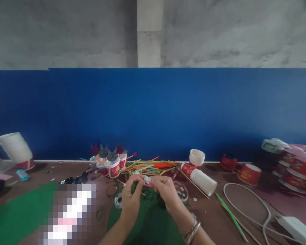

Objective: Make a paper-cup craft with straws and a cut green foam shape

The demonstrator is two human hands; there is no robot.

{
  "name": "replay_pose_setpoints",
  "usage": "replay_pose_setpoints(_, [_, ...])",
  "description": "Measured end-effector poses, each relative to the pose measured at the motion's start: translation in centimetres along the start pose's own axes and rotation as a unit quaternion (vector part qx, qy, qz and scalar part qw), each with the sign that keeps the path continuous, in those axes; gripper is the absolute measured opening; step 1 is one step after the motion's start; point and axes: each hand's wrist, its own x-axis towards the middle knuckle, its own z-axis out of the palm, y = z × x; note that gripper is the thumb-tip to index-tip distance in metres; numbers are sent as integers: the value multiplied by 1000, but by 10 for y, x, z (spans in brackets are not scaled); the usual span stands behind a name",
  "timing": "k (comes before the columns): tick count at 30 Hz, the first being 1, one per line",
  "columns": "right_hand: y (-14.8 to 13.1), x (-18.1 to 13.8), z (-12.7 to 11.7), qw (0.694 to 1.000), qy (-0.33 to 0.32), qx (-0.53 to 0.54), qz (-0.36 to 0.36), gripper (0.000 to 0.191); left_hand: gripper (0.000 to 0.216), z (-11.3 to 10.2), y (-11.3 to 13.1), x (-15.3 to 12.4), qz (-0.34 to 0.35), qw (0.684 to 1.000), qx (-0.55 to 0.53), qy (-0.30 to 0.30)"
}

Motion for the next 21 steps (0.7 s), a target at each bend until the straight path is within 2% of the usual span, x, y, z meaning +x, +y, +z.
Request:
replay_pose_setpoints(2, [3,5,-11,999,40,-7,14,38,22,-2,2,5,-54,997,-46,20])
replay_pose_setpoints(4, [8,11,-26,990,41,-135,13,36,26,-5,1,12,-100,991,-83,20])
replay_pose_setpoints(5, [12,13,-34,971,55,-233,-1,31,28,-5,0,14,-111,990,-88,9])
replay_pose_setpoints(7, [21,16,-45,904,72,-422,-2,23,31,-6,-6,18,-119,990,-76,-18])
replay_pose_setpoints(8, [25,17,-49,875,64,-479,23,22,32,-5,-9,18,-120,990,-67,-31])
replay_pose_setpoints(10, [30,17,-50,857,54,-509,54,18,34,-4,-15,18,-123,990,-48,-52])
replay_pose_setpoints(12, [29,16,-45,866,48,-495,46,17,37,-3,-19,18,-123,990,-27,-68])
replay_pose_setpoints(14, [24,15,-35,892,28,-452,-5,23,38,-3,-21,17,-112,990,7,-86])
replay_pose_setpoints(16, [18,13,-22,948,-15,-307,-83,18,38,-3,-21,16,-92,990,41,-95])
replay_pose_setpoints(17, [15,11,-17,957,-19,-269,-103,12,37,-3,-21,15,-80,991,54,-97])
replay_pose_setpoints(18, [12,9,-12,959,-14,-254,-123,7,36,-3,-21,15,-70,991,61,-99])
replay_pose_setpoints(21, [8,2,-6,943,-13,-277,-183,12,35,-2,-20,12,-59,991,56,-107])
